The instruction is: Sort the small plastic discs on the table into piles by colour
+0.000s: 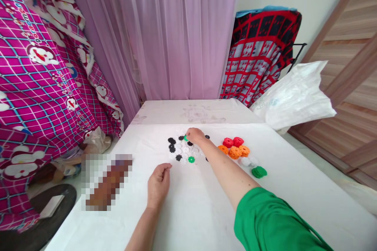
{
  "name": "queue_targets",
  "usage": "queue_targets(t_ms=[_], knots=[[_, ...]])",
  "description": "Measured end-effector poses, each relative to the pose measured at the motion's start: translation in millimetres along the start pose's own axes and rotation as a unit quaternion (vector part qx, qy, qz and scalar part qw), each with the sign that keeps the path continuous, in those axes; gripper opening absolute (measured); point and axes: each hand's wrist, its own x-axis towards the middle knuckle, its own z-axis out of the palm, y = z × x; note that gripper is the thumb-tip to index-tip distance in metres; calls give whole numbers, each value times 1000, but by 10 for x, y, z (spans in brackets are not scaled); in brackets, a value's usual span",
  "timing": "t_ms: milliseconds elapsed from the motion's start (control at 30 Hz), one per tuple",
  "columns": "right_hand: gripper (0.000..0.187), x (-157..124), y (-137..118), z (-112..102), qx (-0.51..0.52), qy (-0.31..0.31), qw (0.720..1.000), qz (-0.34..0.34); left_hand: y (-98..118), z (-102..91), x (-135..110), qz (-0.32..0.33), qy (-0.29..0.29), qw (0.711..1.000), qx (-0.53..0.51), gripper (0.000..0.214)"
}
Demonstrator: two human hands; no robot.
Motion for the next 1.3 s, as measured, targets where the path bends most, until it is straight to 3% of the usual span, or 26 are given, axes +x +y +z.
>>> queue_targets(t_ms=[200,433,633,933,1300], knots=[[10,-341,529,-346,145,20,989,17,36,-12,22,-22,4,1000,6,28],[16,-1239,1408,-807,257,15,962,88,45,-31,67,-39,-12,999,10,32],[19,-1772,1988,-851,341,16,923,176,64,-57,98,-37,-12,998,43,31],[16,-1937,2158,-706,349,20,914,205,114,-91,108,-40,-24,997,58,34],[10,-1952,2152,-660,300,43,930,206,190,-110,99,-41,-18,997,60,33]])
